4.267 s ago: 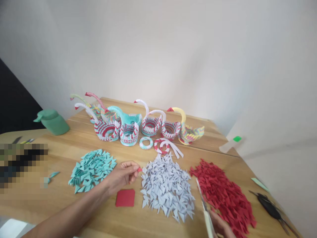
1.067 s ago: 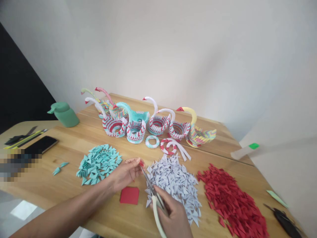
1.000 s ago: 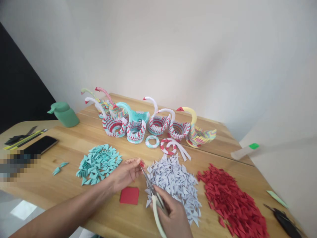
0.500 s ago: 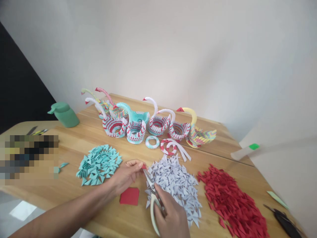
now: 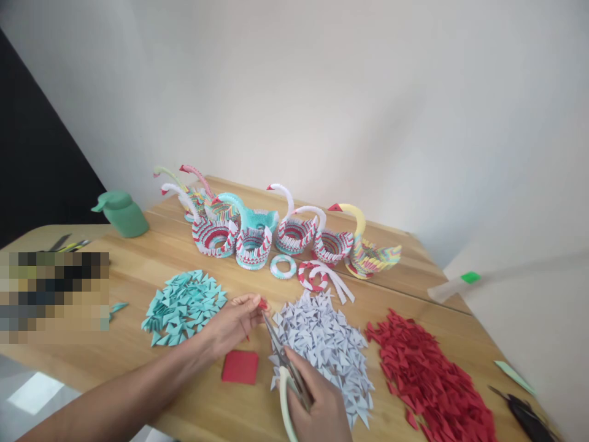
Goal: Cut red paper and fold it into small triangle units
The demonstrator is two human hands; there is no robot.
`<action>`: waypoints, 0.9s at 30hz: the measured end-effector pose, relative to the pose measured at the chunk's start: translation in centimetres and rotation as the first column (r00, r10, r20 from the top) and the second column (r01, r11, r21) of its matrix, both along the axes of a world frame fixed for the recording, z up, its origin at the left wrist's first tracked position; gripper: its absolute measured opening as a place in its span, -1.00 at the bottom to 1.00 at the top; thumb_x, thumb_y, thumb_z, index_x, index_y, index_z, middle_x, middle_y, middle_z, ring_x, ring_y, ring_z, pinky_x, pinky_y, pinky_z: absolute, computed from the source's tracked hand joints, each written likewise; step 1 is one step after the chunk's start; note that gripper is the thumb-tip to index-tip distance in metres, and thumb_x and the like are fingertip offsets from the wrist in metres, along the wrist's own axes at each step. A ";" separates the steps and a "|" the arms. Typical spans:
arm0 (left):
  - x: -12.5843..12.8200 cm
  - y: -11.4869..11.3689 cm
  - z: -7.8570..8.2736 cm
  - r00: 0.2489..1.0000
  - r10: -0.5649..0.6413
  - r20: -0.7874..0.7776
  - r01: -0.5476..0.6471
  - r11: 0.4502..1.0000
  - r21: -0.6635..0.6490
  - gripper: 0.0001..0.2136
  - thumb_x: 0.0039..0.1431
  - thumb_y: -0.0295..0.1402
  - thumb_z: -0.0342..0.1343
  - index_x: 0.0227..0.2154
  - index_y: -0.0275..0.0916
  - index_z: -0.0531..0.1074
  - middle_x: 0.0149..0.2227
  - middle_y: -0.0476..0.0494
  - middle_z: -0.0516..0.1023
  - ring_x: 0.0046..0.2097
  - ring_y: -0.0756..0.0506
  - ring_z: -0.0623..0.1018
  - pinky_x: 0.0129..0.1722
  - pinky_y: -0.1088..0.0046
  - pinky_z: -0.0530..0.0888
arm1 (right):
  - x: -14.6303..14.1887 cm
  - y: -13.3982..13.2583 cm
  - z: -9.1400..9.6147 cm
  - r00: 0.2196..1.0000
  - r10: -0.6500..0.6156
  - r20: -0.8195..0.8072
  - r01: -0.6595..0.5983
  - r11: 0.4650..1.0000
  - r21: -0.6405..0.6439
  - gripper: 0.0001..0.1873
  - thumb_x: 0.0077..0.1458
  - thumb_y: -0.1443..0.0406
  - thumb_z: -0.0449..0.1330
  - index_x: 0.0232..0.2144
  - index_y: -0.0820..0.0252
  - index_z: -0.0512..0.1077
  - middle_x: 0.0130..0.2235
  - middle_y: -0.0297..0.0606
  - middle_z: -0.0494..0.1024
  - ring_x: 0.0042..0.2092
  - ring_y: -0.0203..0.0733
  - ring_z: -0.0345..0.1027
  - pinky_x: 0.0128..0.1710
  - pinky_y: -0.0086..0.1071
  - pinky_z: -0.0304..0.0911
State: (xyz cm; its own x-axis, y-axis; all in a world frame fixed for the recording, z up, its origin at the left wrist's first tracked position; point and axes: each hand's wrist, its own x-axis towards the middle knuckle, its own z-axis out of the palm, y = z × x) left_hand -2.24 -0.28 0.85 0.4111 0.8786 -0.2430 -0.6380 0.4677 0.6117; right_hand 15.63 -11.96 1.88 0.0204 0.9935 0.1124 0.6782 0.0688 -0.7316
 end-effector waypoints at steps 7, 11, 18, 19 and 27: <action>0.0 -0.1 0.2 0.999 -0.033 0.008 0.033 0.999 -0.023 -0.75 -0.17 -0.29 0.37 -0.51 -0.38 0.50 -0.47 -0.12 0.55 -0.43 0.00 0.51 -0.33 0.48 0.43 | -0.2 0.3 0.4 0.999 -0.015 0.028 0.015 1.000 0.006 -0.64 0.01 0.28 0.13 -0.12 0.14 0.53 -0.13 -0.24 0.60 -0.14 -0.12 0.52 -0.13 -0.44 0.40; 0.0 -0.2 0.1 0.998 -0.059 -0.007 0.059 0.998 -0.003 -0.74 -0.17 -0.27 0.37 -0.51 -0.38 0.50 -0.47 -0.13 0.55 -0.44 0.00 0.50 -0.33 0.46 0.42 | 0.0 0.4 -0.1 0.994 -0.012 0.109 0.008 1.000 0.029 -0.65 0.03 0.25 0.13 -0.12 0.13 0.52 -0.14 -0.24 0.60 -0.16 -0.12 0.53 -0.15 -0.45 0.42; 0.5 -0.6 -0.1 0.988 -0.041 -0.149 0.058 0.992 0.115 -0.71 -0.20 -0.22 0.37 -0.54 -0.38 0.52 -0.51 -0.12 0.55 -0.46 0.00 0.48 -0.34 0.46 0.38 | -0.1 0.3 -0.3 0.948 -0.045 0.315 -0.052 0.955 0.293 -0.62 0.07 0.33 0.03 -0.07 0.15 0.47 -0.19 -0.21 0.62 -0.26 -0.17 0.55 -0.29 -0.45 0.46; 0.5 -0.6 -0.1 0.987 -0.042 -0.157 0.061 0.991 0.120 -0.71 -0.20 -0.21 0.37 -0.54 -0.38 0.52 -0.51 -0.12 0.55 -0.47 -0.01 0.48 -0.34 0.46 0.38 | -0.1 0.3 -0.1 0.938 -0.047 0.343 -0.069 0.945 0.319 -0.61 0.08 0.34 0.01 -0.06 0.18 0.46 -0.21 -0.19 0.62 -0.29 -0.17 0.55 -0.32 -0.44 0.47; 0.1 0.0 -0.2 0.999 -0.024 -0.021 0.024 1.000 0.000 -0.74 -0.17 -0.26 0.37 -0.52 -0.37 0.50 -0.46 -0.12 0.55 -0.40 -0.01 0.52 -0.30 0.46 0.43 | 0.4 -0.2 -0.7 0.953 -0.004 0.303 -0.085 0.957 0.277 -0.63 0.08 0.34 0.04 -0.06 0.12 0.45 -0.15 -0.26 0.61 -0.19 -0.20 0.53 -0.24 -0.51 0.44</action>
